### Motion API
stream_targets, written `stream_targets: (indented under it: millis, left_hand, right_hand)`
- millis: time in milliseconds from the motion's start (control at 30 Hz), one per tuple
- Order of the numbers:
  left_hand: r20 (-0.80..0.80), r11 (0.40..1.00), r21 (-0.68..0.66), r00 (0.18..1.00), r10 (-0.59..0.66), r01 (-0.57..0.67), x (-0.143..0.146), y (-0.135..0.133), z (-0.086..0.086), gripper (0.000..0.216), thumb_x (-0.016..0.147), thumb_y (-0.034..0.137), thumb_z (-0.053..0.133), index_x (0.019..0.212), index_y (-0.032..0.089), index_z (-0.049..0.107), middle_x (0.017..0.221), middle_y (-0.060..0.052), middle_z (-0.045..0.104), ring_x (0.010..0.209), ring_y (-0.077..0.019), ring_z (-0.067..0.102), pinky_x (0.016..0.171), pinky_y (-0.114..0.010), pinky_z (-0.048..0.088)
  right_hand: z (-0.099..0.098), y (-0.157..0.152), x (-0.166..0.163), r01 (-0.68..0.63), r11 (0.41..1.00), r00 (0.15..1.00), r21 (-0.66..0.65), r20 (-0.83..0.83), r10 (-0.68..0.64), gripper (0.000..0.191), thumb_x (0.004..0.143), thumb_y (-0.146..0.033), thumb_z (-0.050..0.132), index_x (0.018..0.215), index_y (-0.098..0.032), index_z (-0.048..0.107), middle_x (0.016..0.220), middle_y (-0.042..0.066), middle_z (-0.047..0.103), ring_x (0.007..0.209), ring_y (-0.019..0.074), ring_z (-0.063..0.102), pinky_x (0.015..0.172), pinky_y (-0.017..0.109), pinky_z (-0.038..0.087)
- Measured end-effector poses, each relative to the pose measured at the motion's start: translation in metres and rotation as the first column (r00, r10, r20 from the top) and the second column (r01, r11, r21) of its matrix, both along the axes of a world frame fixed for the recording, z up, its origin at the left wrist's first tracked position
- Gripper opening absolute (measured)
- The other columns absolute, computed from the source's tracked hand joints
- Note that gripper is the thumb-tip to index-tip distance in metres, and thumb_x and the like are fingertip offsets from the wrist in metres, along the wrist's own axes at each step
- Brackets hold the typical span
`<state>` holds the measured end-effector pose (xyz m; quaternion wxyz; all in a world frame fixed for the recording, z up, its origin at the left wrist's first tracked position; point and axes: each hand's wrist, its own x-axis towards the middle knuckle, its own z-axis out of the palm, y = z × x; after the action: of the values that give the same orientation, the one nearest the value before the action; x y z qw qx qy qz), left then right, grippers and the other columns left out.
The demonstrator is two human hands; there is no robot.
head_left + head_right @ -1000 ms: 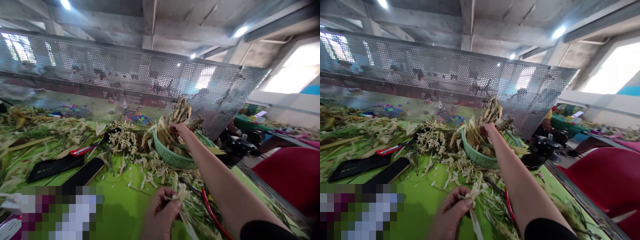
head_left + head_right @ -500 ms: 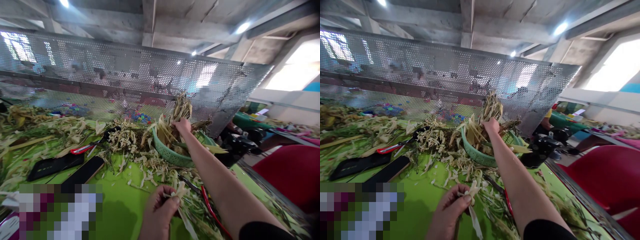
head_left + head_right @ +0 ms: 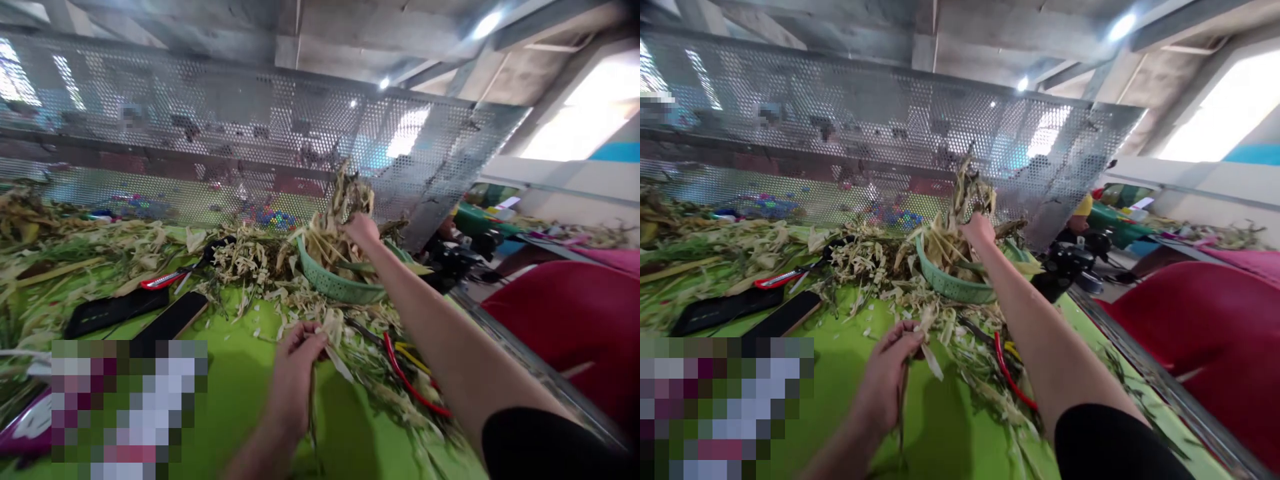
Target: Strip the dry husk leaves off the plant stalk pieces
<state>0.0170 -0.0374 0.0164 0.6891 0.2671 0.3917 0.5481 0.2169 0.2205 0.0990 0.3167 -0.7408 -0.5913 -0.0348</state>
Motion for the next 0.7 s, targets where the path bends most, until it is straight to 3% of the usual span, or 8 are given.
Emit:
stream_targets:
  millis: [100,167,267,367,467,567,700]
  left_hand:
    - [-0.004,0.999,0.051,1.000,-0.001,0.001,-0.003,0.001,-0.001,0.016,0.069,0.028,0.069,0.080,0.017,0.064,0.073,0.000,0.060,0.069,-0.0110,0.053,0.068,-0.023,0.040]
    - [0.005,0.999,0.051,1.000,0.006,-0.007,-0.005,0.004,-0.005,0.015,0.069,0.027,0.069,0.079,0.017,0.064,0.074,0.000,0.060,0.069,-0.0105,0.053,0.069,-0.023,0.041]
    - [0.028,0.997,0.074,0.999,0.028,-0.030,-0.006,0.008,-0.010,0.017,0.067,0.027,0.071,0.078,0.017,0.064,0.074,0.000,0.060,0.068,-0.0100,0.054,0.068,-0.024,0.042]
    - [0.036,0.992,0.115,0.998,0.054,-0.058,-0.007,0.010,-0.013,0.019,0.065,0.028,0.073,0.078,0.017,0.065,0.074,0.000,0.061,0.067,-0.0101,0.054,0.067,-0.024,0.043]
    - [0.028,0.992,0.123,0.999,0.038,-0.041,-0.010,0.009,-0.013,0.018,0.065,0.027,0.073,0.077,0.016,0.065,0.074,0.000,0.061,0.067,-0.0096,0.055,0.066,-0.024,0.044]
    - [0.012,0.993,0.101,0.998,0.059,-0.060,-0.012,0.008,-0.010,0.018,0.064,0.026,0.074,0.077,0.016,0.065,0.076,0.000,0.062,0.068,-0.0099,0.056,0.067,-0.025,0.045]
    - [0.054,0.991,0.107,0.995,0.079,-0.084,-0.013,0.012,-0.011,0.018,0.061,0.024,0.075,0.075,0.015,0.065,0.068,0.001,0.061,0.061,-0.0087,0.055,0.063,-0.023,0.044]
  right_hand:
    - [0.016,-0.032,0.006,-0.093,0.992,0.996,0.086,0.025,0.091,0.045,0.071,-0.029,0.068,0.115,-0.020,0.061,0.112,0.009,0.065,0.097,0.0230,0.060,0.083,0.034,0.045]
    - [0.026,-0.063,0.013,-0.181,0.975,0.984,0.131,0.023,0.179,0.040,0.074,-0.029,0.066,0.113,-0.022,0.062,0.104,0.004,0.067,0.090,0.0182,0.061,0.081,0.030,0.047]
    - [0.034,-0.124,0.026,-0.449,0.858,0.875,0.249,-0.073,0.479,0.028,0.074,-0.030,0.068,0.100,-0.018,0.068,0.086,0.004,0.068,0.077,0.0175,0.062,0.073,0.031,0.049]
    - [0.029,-0.188,0.036,-0.560,0.825,0.807,0.077,-0.177,0.564,0.024,0.077,-0.033,0.067,0.098,-0.021,0.069,0.079,0.002,0.068,0.068,0.0163,0.062,0.066,0.031,0.050]
    - [0.014,-0.239,0.042,-0.599,0.789,0.799,-0.141,-0.184,0.573,0.020,0.079,-0.036,0.065,0.093,-0.022,0.071,0.079,0.001,0.070,0.070,0.0168,0.064,0.066,0.030,0.049]
    - [-0.007,-0.267,0.043,-0.554,0.777,0.826,-0.298,-0.084,0.557,0.016,0.081,-0.032,0.063,0.091,-0.023,0.072,0.087,0.001,0.071,0.078,0.0174,0.065,0.073,0.030,0.048]
    - [-0.036,-0.278,0.033,-0.578,0.727,0.794,-0.370,-0.047,0.607,0.015,0.084,-0.026,0.058,0.090,-0.023,0.072,0.090,0.002,0.070,0.080,0.0168,0.064,0.073,0.029,0.047]
